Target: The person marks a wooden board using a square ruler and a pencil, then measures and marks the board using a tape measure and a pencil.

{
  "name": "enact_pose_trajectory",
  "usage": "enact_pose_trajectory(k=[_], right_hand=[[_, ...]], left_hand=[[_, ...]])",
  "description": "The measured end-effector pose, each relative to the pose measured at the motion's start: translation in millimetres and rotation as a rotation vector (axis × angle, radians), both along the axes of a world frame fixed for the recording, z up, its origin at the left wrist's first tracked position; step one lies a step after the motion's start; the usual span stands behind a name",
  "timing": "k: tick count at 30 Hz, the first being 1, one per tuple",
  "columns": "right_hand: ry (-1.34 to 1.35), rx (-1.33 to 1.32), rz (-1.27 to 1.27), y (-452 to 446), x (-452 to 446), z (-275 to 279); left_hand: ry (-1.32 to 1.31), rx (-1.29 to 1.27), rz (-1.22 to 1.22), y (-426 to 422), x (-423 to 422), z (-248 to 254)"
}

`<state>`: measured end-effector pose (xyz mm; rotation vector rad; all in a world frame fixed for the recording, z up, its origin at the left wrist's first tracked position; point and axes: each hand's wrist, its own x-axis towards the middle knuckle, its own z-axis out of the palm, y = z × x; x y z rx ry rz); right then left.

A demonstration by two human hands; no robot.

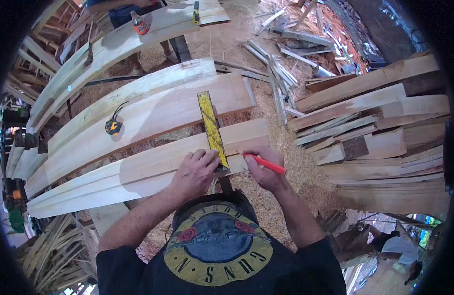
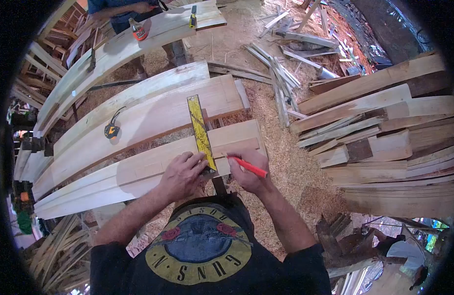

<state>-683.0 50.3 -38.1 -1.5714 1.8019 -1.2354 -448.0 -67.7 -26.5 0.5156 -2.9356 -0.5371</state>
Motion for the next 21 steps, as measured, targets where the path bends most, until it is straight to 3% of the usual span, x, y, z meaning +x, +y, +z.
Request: enact_pose_trajectory(k=[5,21], right_hand=[[0.019,-0.086,0.009,-17,11,-25],[0.103,-0.141,0.091,-8,18,-25]], left_hand=[[0.017,-0.004,0.015,0,1,-10],[0.000,0.014,0.024,1,0,-8]])
